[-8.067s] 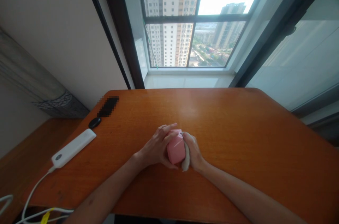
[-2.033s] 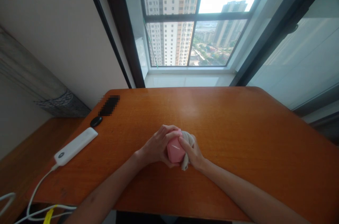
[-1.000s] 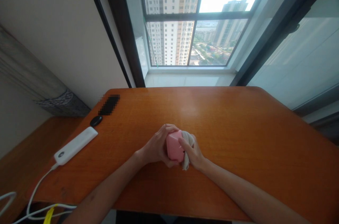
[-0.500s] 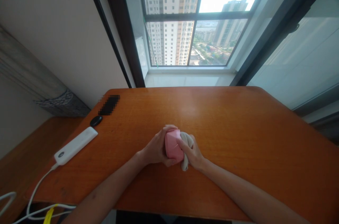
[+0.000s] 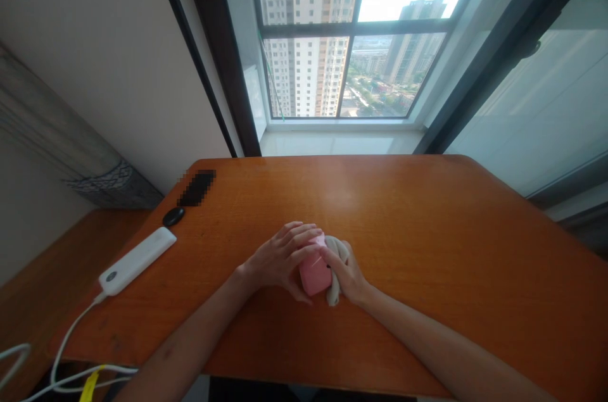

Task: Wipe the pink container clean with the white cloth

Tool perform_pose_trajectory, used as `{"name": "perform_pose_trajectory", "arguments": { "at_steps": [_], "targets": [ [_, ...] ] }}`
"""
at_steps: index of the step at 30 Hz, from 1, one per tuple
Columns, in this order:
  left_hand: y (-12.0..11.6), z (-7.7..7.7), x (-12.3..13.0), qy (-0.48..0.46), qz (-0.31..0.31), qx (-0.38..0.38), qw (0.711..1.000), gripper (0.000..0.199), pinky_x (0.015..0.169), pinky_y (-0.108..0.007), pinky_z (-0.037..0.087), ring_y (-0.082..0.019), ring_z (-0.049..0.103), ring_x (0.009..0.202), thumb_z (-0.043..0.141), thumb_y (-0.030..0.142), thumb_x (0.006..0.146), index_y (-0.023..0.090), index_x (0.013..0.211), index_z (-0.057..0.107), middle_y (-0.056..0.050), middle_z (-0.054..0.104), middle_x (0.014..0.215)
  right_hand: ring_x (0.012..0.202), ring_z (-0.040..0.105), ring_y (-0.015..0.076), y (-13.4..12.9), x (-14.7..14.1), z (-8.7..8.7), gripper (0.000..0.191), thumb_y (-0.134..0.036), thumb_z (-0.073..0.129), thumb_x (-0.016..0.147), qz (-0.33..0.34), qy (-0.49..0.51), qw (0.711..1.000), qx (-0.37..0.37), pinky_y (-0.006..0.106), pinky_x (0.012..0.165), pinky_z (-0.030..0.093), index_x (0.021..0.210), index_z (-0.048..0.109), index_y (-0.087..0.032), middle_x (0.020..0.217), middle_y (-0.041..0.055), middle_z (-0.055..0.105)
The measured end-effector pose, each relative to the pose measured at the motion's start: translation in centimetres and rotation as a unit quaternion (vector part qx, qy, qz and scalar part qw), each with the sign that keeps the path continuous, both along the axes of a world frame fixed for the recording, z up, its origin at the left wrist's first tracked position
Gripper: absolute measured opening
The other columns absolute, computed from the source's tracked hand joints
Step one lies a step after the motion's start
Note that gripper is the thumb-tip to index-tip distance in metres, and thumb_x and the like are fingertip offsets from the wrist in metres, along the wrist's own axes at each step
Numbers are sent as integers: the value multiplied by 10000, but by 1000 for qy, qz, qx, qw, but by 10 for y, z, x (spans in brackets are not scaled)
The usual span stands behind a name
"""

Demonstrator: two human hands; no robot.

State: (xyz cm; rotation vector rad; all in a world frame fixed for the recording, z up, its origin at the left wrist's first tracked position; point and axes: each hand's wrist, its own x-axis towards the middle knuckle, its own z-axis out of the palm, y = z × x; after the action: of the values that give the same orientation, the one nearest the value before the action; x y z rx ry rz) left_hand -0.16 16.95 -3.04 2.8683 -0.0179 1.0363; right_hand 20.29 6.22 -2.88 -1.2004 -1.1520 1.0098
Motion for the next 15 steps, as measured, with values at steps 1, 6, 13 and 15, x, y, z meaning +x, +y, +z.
{"name": "perform_pose_trajectory", "arguments": {
  "at_steps": [1,6,13,15],
  "targets": [
    [0,-1,0,10,5,8,1000,1304,1284,-672,451,-448,545,1539,897,812,763,215,1720,244,-277,579,1606,624,413,149,0,0,0,628,-774,717,909,0,1,1000,0,285,580,405,663,563,-218,627,-22,499],
    [-3,-7,0,42,35,-10,998,1100,1248,-630,513,-429,574,1517,888,663,883,218,1688,285,-281,569,1610,614,366,133,1,1,3,647,-774,701,913,9,-3,1000,1,283,564,357,641,495,-224,626,-36,425],
    [-5,-8,3,9,27,-50,998,1194,1211,-626,562,-433,608,1464,927,660,836,215,1711,247,-263,590,1553,619,400,142,1,0,5,649,-804,698,900,-5,2,1000,-4,282,566,393,666,545,-218,630,-25,470],
    [-5,-9,5,1,25,-62,998,1209,1205,-629,568,-432,612,1455,933,674,817,223,1710,254,-258,588,1548,621,421,150,1,0,3,641,-810,709,891,-10,3,1000,-9,286,569,416,687,576,-217,636,-17,504]
  ]
}}
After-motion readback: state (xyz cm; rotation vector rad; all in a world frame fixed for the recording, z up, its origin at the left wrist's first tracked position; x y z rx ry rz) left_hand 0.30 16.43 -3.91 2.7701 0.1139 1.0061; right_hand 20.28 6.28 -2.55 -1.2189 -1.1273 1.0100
